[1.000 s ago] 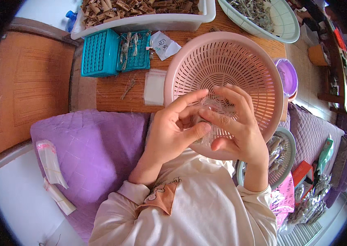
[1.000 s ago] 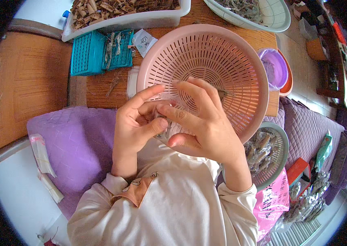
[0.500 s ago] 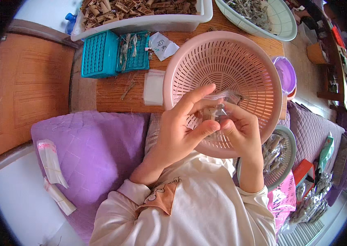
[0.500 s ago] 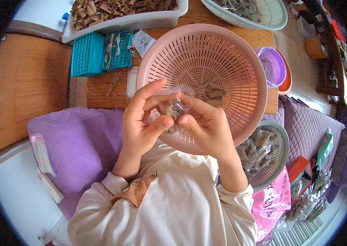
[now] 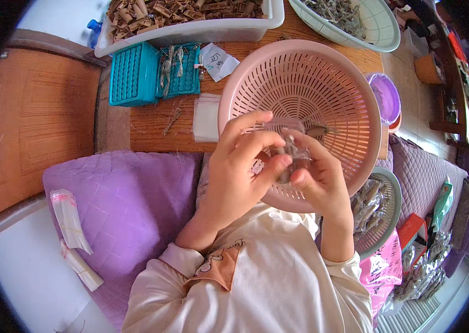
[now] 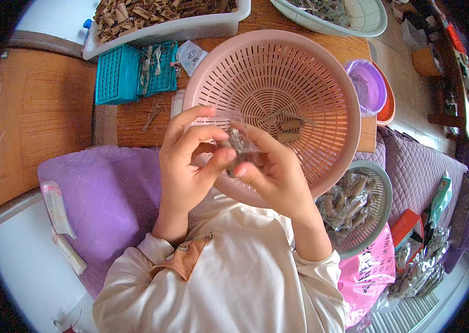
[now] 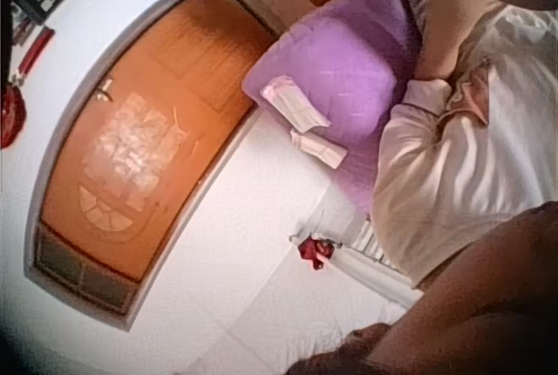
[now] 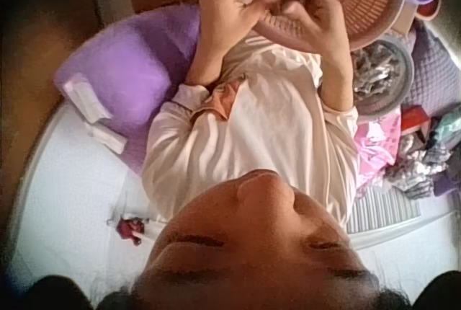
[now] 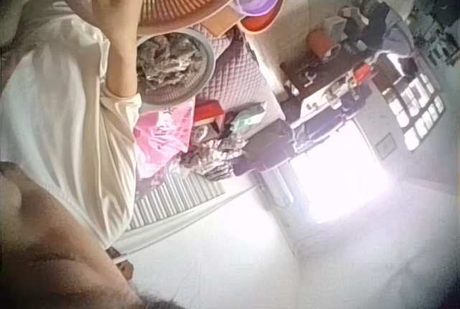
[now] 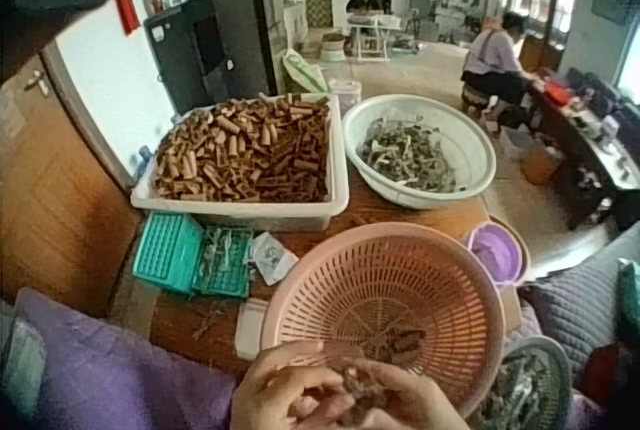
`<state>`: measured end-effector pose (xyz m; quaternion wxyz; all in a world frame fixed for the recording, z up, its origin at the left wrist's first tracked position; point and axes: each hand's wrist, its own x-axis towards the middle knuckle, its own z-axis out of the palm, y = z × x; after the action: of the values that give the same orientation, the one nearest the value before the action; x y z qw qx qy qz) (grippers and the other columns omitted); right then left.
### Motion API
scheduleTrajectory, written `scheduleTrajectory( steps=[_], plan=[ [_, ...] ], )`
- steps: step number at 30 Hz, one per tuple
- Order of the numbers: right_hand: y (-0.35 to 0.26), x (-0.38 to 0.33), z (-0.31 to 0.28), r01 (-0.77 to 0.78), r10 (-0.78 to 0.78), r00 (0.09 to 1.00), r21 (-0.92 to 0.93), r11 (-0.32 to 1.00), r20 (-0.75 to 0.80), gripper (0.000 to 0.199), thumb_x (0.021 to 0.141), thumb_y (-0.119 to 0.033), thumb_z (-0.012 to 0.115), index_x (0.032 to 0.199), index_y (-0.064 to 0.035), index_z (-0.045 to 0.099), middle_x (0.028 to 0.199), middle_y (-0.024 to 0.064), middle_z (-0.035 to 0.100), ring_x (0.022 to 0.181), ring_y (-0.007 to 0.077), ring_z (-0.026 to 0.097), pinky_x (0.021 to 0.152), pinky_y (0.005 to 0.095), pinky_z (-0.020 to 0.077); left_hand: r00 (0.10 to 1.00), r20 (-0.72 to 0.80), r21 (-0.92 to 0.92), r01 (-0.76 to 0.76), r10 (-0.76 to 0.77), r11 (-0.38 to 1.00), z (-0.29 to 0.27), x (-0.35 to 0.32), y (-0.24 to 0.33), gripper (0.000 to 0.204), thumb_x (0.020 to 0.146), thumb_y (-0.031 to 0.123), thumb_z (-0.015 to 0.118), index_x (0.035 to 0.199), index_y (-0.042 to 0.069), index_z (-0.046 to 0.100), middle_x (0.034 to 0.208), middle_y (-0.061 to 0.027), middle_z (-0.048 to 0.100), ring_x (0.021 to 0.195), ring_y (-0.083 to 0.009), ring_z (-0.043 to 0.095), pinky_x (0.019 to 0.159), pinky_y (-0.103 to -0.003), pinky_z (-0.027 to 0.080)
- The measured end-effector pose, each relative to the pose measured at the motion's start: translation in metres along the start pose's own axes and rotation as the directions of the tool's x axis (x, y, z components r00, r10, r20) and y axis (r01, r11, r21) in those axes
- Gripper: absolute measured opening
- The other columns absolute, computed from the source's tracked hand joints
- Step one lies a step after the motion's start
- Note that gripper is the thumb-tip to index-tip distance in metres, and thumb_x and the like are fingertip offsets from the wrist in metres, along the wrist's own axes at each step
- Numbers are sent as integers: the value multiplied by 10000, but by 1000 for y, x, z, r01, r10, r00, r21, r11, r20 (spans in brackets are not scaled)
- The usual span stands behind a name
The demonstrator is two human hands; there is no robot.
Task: The person packs small rolled items into individual plastic bags, seals the bags by hand, and places them into a basket. The person then gathers the packaged items into a larger plastic bag.
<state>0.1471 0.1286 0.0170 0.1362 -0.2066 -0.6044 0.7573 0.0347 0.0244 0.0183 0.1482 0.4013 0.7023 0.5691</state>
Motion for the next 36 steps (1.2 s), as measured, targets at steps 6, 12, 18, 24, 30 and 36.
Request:
scheduleTrajectory(
  steps=[6, 12, 18, 24, 30, 36],
  plan=[
    [5, 2, 5, -30, 30, 999, -15, 999, -30, 529, 744, -56, 641, 1202, 49, 400, 953, 83, 569, 855, 88, 521, 734, 223, 443, 997, 72, 79, 11, -17, 997, -1, 4, -1, 72, 717, 74, 634, 769, 37, 600, 1074, -117, 477, 871, -187, 544, 693, -296, 476],
    [5, 3, 2, -74, 64, 997, -229, 971, -51, 477, 745, -73, 646, 1161, 52, 449, 831, 53, 578, 761, 67, 505, 661, 210, 443, 986, 138, -85, -83, 94, 993, 0, 7, -7, 118, 720, 61, 615, 830, 47, 577, 1030, -153, 474, 820, -223, 529, 767, -325, 421],
    [-2, 1, 2, -48, 47, 998, 25, 999, 29, 369, 834, -145, 554, 1129, 59, 468, 803, 39, 549, 777, 60, 487, 673, 209, 428, 983, 29, 60, -184, 183, 981, 1, 11, -8, 204, 670, 89, 668, 857, 66, 588, 986, -113, 542, 841, -226, 554, 724, -316, 453],
    [3, 5, 5, 44, -47, 999, -137, 990, -17, 342, 910, -214, 396, 1101, 57, 480, 873, 71, 585, 783, 86, 509, 678, 216, 420, 992, 36, 74, -127, 125, 989, 1, 9, -8, 279, 623, 185, 724, 850, 54, 630, 943, -108, 582, 861, -230, 572, 728, -301, 463],
    [4, 4, 7, 39, -73, 991, -273, 961, -115, 266, 893, -139, 417, 1094, 14, 501, 773, 108, 602, 662, 111, 546, 582, 252, 433, 982, 31, 132, -189, 187, 973, 4, 11, -8, 222, 629, 166, 714, 814, 61, 650, 975, -99, 581, 815, -205, 560, 707, -301, 456],
    [-9, 0, 13, -46, -34, 990, -532, 845, -140, 254, 821, 19, 449, 1067, 19, 513, 915, 140, 582, 782, 197, 582, 686, 268, 452, 892, 55, 491, -415, 448, 766, 7, 13, -12, 227, 623, 103, 648, 847, 75, 635, 928, 24, 600, 769, -165, 510, 669, -307, 429]
  ],
)
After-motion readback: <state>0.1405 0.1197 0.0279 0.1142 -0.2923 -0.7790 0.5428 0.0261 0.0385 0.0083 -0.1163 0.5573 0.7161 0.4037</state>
